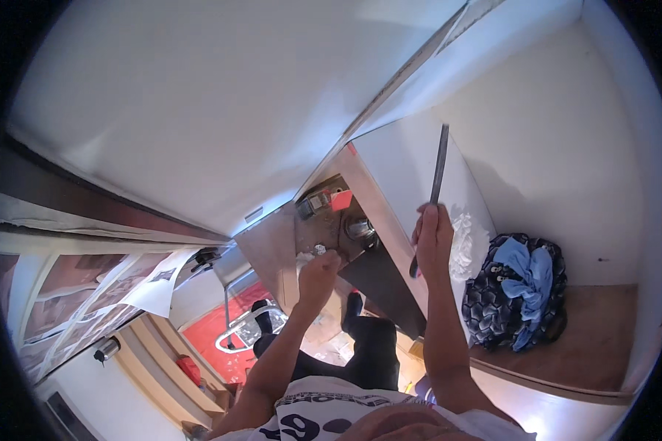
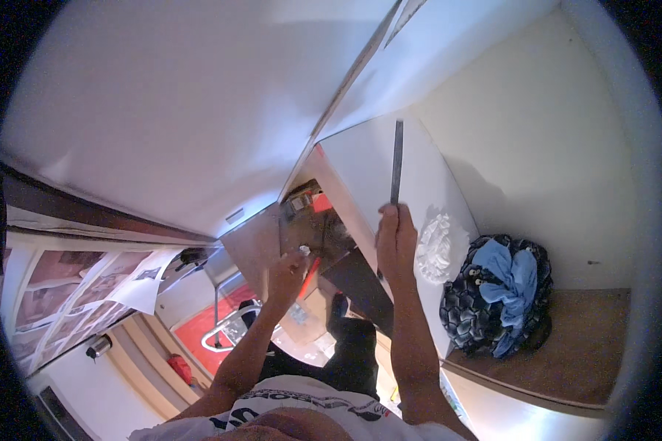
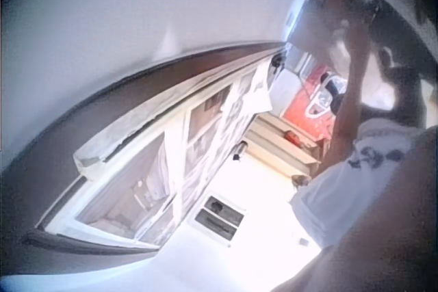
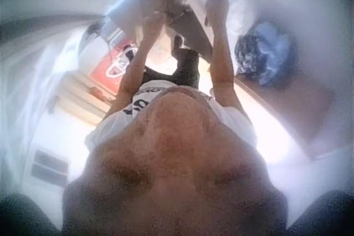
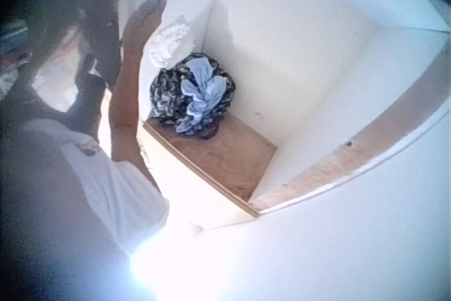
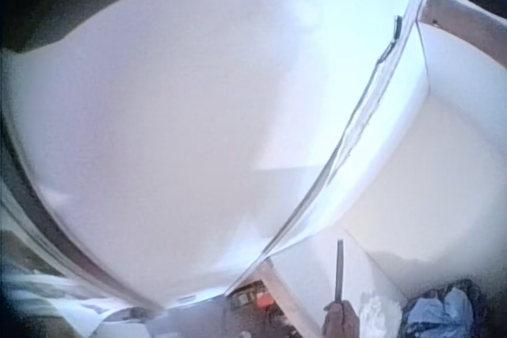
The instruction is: The person uses a screwdriver to tighten screws on a white wall cabinet, then wipes the cabinet surface with a cloth. The person works on the upper cabinet while standing in a room under renovation.
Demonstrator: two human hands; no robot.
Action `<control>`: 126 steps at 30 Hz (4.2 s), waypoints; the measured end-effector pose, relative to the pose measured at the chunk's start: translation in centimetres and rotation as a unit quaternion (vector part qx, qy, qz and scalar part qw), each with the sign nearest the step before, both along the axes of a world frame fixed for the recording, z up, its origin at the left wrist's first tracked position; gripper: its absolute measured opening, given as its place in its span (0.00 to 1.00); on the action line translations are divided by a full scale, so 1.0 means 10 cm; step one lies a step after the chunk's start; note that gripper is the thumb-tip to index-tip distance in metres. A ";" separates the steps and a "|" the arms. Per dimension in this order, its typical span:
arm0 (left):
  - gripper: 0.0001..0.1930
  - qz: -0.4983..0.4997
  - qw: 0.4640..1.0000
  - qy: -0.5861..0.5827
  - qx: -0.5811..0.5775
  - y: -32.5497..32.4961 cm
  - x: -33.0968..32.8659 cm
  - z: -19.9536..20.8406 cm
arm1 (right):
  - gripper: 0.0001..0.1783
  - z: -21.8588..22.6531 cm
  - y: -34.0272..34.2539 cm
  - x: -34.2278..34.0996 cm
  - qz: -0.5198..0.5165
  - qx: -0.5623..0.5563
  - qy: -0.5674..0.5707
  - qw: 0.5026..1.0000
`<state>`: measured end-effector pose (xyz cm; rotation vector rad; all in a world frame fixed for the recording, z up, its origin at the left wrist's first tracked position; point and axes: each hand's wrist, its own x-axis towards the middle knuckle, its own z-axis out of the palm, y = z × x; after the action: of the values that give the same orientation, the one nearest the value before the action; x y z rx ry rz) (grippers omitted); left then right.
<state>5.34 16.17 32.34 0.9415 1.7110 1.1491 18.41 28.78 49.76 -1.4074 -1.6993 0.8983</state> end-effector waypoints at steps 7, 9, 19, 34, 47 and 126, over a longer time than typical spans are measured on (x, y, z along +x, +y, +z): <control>0.14 0.168 0.909 0.194 0.329 1.10 -0.80 1.46 | 0.18 0.16 0.53 -0.49 0.044 0.119 0.011 0.992; 0.15 0.178 0.868 0.216 0.410 1.44 -0.92 1.76 | 0.19 0.14 0.65 -0.57 0.046 0.125 0.040 0.990; 0.24 0.162 0.856 0.142 0.469 2.10 -0.65 2.27 | 0.17 0.13 0.91 -0.73 0.067 0.184 0.021 0.980; 0.17 0.183 0.873 0.146 0.429 2.22 -0.56 2.39 | 0.15 0.33 0.91 -0.73 0.073 0.124 -0.088 0.986; 0.15 0.269 0.838 0.202 0.430 2.37 -0.52 2.34 | 0.14 0.09 1.13 -0.89 0.083 0.178 -0.091 0.976; 0.06 0.312 0.803 0.163 0.480 1.94 -0.61 2.88 | 0.22 -0.60 -0.11 1.01 -0.033 -0.292 0.250 0.923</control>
<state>-0.73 35.56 61.17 1.2284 1.7262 2.5716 28.47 27.67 43.81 -1.4152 -1.0283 1.6552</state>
